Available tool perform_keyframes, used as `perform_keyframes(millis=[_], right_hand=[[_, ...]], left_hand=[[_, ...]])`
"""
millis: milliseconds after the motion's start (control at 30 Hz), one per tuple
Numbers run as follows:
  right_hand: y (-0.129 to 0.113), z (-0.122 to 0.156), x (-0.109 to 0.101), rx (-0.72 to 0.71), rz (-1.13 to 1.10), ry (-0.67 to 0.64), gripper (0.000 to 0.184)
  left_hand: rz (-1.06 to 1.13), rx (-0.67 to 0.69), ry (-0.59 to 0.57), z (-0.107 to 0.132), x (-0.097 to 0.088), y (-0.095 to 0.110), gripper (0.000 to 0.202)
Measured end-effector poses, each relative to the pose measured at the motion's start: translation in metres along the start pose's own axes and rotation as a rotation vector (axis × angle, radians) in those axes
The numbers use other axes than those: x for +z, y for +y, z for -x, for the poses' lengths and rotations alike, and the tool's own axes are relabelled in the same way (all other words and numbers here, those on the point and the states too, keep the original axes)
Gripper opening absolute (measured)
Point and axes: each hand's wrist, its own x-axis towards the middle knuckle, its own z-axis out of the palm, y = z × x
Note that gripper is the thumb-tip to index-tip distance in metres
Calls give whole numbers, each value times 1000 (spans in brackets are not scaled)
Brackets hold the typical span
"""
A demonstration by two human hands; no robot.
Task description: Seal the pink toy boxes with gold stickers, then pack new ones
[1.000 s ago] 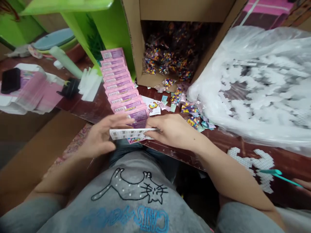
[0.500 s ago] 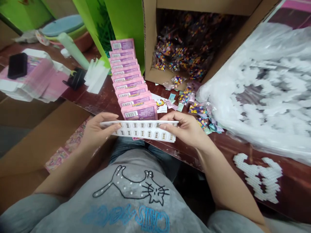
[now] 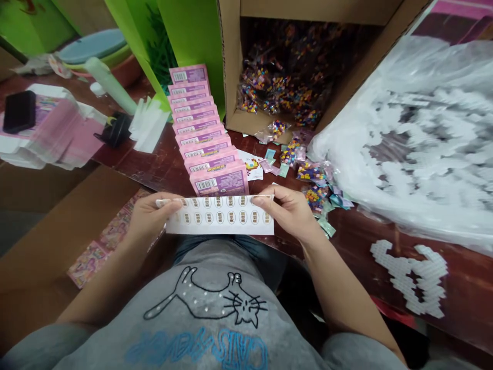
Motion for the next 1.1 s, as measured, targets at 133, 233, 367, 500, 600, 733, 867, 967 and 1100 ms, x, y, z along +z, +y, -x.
perform_keyframes(millis=[133, 233, 367, 500, 600, 733, 867, 967, 1100], right_hand=[[2, 1, -4, -45, 16, -74, 23], [8, 3, -3, -115, 42, -68, 10], [16, 6, -1, -151, 47, -18, 2], [11, 9, 1, -170, 79, -43, 4], [2, 12, 6, -202, 68, -80, 5], [-3, 15, 12, -205, 67, -98, 9], [-1, 23, 15, -89, 26, -88, 20], [4, 30, 13, -35, 18, -36, 23], [12, 31, 8, 19, 35, 64, 28]], left_hand=[[64, 3, 10, 2, 0, -7, 27], [44, 85, -20, 1, -2, -9, 26], [-168, 349, -123, -2, -8, 6, 22], [-679, 789, -105, 0, -7, 40, 35], [-962, 970, -278, 2, 5, 55, 28], [-1056, 943, -535, -7, 22, 60, 24], [-926, 683, -801, -21, 25, 75, 27], [-666, 473, -643, -28, 7, 89, 21], [-362, 220, -286, -19, -24, 79, 61]])
